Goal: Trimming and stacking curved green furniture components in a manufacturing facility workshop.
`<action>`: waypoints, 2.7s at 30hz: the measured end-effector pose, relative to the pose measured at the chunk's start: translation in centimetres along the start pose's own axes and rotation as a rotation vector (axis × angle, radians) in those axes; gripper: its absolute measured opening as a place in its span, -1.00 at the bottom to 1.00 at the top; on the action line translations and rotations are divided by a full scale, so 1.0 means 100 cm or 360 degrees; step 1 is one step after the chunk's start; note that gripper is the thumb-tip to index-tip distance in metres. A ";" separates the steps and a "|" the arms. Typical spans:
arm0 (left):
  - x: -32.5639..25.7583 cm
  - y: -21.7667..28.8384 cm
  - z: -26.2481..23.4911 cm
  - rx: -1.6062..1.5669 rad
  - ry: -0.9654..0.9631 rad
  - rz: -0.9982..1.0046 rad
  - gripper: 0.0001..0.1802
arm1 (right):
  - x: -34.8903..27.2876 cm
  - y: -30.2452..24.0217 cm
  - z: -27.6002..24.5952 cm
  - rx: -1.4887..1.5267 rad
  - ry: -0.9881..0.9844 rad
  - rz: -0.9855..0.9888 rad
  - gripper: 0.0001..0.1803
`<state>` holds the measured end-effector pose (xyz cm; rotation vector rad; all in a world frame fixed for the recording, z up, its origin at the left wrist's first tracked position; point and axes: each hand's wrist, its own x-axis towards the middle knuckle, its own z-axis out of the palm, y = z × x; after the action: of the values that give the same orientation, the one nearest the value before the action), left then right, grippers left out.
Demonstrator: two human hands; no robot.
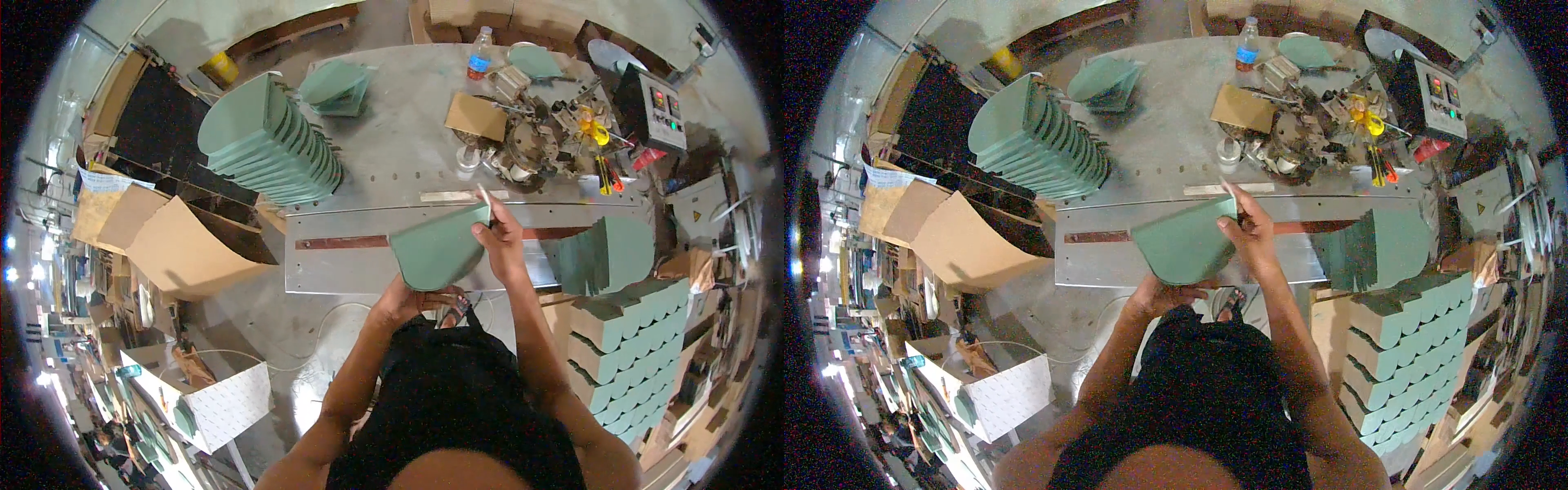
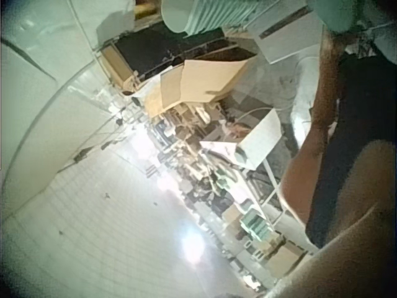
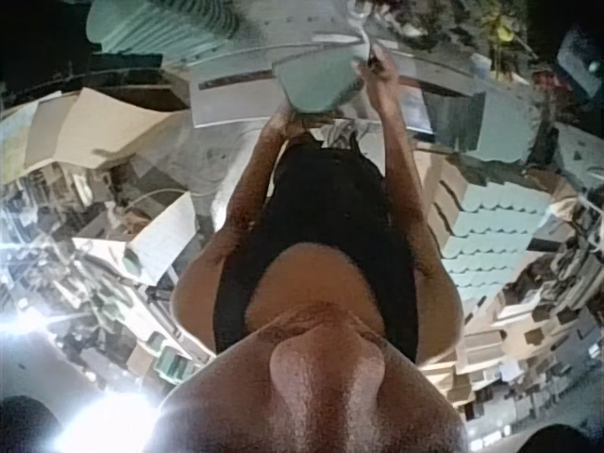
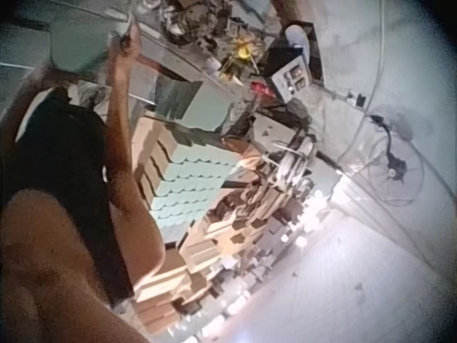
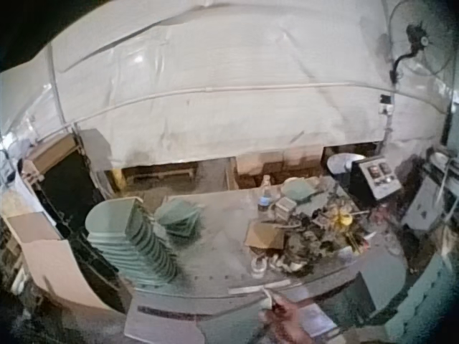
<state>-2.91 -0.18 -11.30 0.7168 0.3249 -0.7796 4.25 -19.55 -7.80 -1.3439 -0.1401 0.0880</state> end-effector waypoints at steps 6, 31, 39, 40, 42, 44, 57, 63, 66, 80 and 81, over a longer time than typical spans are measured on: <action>-0.016 0.004 0.036 0.0480 0.0166 -0.0041 -0.37 | -0.012 -0.005 -0.020 0.0025 0.0332 -0.0181 -0.37; 0.016 0.097 0.107 0.0301 0.0308 0.1460 0.05 | -0.052 -0.063 -0.031 -0.0284 0.0197 -0.0186 -0.44; 0.007 0.093 0.116 0.1268 0.0075 0.1102 0.09 | -0.055 -0.068 -0.027 -0.0257 0.0156 -0.0194 -0.47; 0.006 0.090 0.116 0.1267 0.0062 0.1096 0.09 | -0.056 -0.068 -0.028 -0.0283 0.0144 -0.0158 -0.48; 0.006 0.084 0.113 0.1331 0.0255 0.1107 0.05 | -0.056 -0.059 -0.033 -0.0327 0.0137 -0.0145 -0.48; 0.009 0.081 0.108 0.1179 0.0459 0.1191 0.01 | -0.057 -0.060 -0.034 -0.0339 0.0139 -0.0089 -0.47; 0.003 0.055 0.098 0.1381 0.1188 0.1853 -0.29 | -0.064 -0.062 -0.028 -0.0620 0.0096 0.0083 -0.51; 0.001 0.039 0.058 0.0798 0.1203 0.1706 -0.42 | -0.055 -0.043 -0.020 -0.0737 -0.0076 -0.0236 -0.44; -0.016 0.037 0.045 0.0425 0.0948 0.1561 -0.46 | -0.050 -0.046 -0.002 -0.0471 0.0012 0.0248 -0.35; -0.062 0.082 0.017 -0.0236 0.0974 0.1170 -0.56 | -0.008 -0.042 0.103 0.0322 -0.0384 -0.0046 -0.31; -0.064 0.094 0.020 -0.0589 0.0963 0.1059 -0.53 | -0.010 -0.040 0.112 0.0331 -0.0431 0.0071 -0.41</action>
<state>-0.32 6.45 -2.17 0.6377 0.7086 0.1478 1.50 -9.82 -1.56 -1.1231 -0.3206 0.3147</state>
